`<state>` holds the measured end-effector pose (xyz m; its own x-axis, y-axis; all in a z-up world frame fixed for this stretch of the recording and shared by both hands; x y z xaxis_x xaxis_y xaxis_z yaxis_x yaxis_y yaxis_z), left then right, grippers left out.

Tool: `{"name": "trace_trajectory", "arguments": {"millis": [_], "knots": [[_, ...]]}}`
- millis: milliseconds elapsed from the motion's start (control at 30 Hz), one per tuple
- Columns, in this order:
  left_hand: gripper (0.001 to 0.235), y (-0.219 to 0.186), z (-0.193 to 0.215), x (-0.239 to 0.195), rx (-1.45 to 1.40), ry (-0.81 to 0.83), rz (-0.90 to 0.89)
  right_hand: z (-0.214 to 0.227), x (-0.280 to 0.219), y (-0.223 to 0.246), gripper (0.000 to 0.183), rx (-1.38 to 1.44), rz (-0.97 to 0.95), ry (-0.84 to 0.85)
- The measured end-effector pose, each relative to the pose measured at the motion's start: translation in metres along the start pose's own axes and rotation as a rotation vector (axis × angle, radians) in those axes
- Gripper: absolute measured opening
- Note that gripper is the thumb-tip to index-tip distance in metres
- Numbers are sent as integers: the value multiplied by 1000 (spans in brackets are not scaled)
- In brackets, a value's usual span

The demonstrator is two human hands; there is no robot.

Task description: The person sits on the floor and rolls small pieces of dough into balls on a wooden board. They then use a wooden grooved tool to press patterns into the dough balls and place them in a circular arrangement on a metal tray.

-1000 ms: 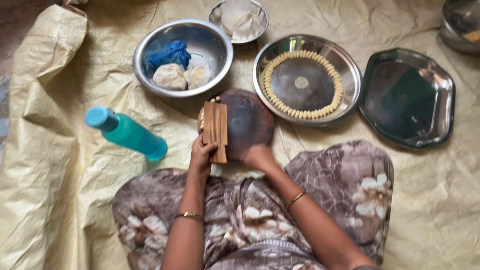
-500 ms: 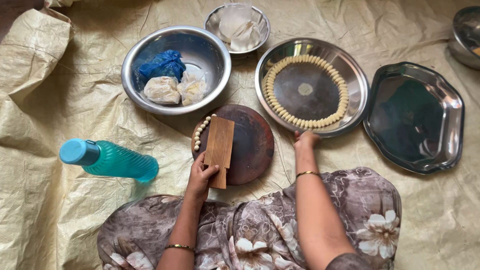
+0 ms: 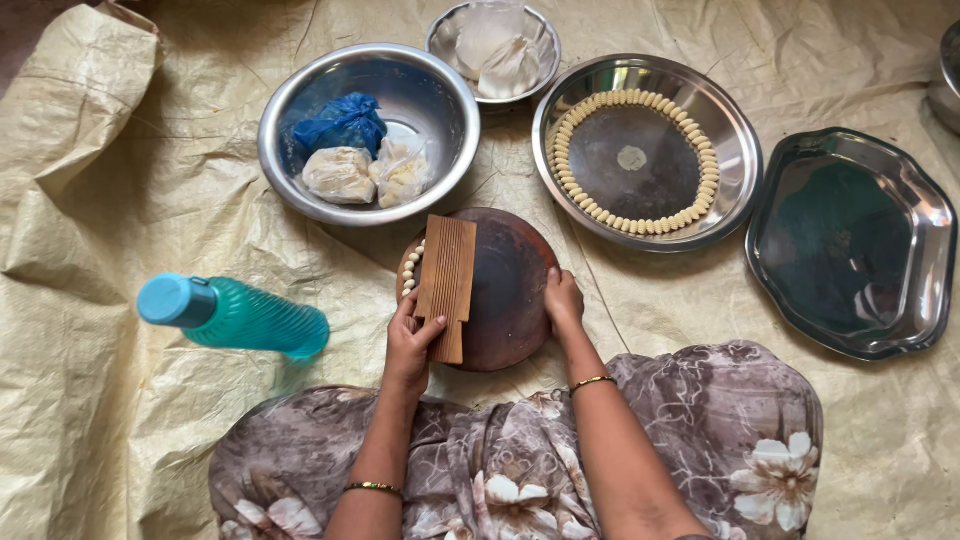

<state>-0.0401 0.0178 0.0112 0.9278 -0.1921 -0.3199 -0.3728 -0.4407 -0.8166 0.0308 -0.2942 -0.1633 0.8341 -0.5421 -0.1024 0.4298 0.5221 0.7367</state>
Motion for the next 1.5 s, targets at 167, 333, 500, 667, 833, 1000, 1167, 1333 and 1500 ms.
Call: {"name": "trace_trajectory", "arguments": {"millis": [167, 333, 500, 667, 833, 1000, 1167, 1333, 1500], "knots": [[63, -1, 7, -3, -58, -61, -7, 1, -22, 18, 33, 609, -88, -84], [64, -3, 15, -3, -6, -104, -18, -12, -11, 32, 31, 620, -100, -128], [60, 9, 14, 3, 36, -73, 113, -7, -3, 45, 32, 508, -22, -152], [55, 18, 8, 9, 99, -13, 154, 50, -29, 102, 53, -98, 492, -271], [56, 12, -5, 8, 188, 109, 74, 98, -52, 176, 102, 61, 914, 338], [57, 19, -23, 3, 198, 184, 100, 132, -58, 187, 87, -360, 904, 389], [54, 31, -50, 19, 218, 267, 95, 166, -36, 159, 55, -135, 826, 308], [53, 41, -66, 43, 313, 242, 49, 160, -29, 145, 85, -337, 1221, -76], [54, 47, -64, 35, 279, 261, 41, 161, -4, 129, 41, 42, 499, 316]]}}
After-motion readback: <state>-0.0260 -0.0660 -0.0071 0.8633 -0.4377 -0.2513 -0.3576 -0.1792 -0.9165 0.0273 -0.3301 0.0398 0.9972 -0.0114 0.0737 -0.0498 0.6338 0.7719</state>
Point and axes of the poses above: each hand's wrist, its own x-axis towards the middle knuckle, its own z-axis out of the back of the hand, y = z × x, the point moved 2 cm from there along x, towards the middle knuckle, and after that the axes turned 12 degrees about z, right-handed, at the moved point
